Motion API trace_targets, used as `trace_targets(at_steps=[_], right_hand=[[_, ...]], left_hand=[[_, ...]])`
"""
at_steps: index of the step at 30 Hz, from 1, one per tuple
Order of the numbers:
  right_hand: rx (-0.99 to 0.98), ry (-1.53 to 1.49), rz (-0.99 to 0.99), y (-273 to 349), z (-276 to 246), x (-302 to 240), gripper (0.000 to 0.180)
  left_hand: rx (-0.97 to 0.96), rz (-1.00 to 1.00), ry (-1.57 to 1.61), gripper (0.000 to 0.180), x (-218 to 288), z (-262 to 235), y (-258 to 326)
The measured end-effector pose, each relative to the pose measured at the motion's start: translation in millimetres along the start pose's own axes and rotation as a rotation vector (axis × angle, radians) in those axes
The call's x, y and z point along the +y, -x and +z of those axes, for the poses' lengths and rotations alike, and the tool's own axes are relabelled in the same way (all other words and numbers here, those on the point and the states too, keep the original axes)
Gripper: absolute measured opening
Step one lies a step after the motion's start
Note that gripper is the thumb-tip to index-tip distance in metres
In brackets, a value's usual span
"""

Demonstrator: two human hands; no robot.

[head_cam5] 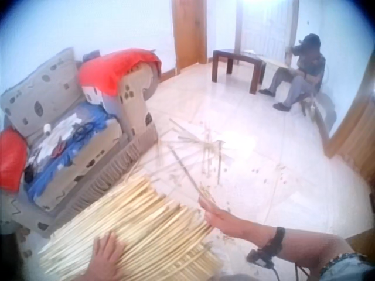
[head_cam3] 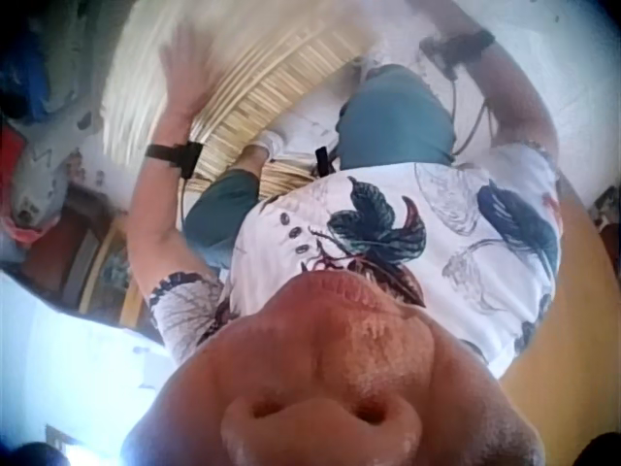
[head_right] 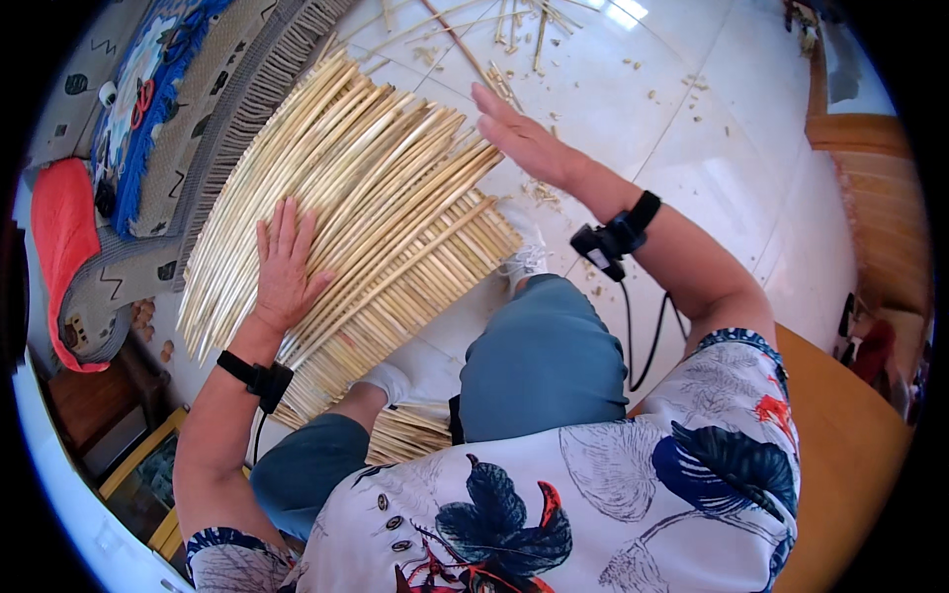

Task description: The person sits on the floor and weaves thin bamboo strips into a mat. They repeatedly insert strips, align them, and press the mat flat to maintain even spacing.

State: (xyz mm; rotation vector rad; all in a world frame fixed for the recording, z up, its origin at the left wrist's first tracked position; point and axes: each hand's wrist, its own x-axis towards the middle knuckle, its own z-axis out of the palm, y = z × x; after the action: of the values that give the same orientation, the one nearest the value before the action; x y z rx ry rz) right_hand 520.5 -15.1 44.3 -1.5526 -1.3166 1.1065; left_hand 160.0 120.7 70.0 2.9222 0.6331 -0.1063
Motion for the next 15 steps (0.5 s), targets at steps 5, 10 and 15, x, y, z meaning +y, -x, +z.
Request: trace_targets(at_steps=[5,10,15], right_hand=[[-0.035,0.034,-0.043,-9.0,23.0,-2.4,0.064],[-0.009,-0.054,-0.064,-11.5,22.4,-2.3,0.064],[-0.025,0.022,-0.09,-12.7,27.5,-9.5,0.066]], left_hand=[[-0.025,0.033,-0.053,0.078,-1.6,3.5,0.9],[-0.021,0.038,-0.06,0.081,1.2,3.4,2.2],[-0.009,0.053,-0.015,0.083,2.1,2.9,3.3]])
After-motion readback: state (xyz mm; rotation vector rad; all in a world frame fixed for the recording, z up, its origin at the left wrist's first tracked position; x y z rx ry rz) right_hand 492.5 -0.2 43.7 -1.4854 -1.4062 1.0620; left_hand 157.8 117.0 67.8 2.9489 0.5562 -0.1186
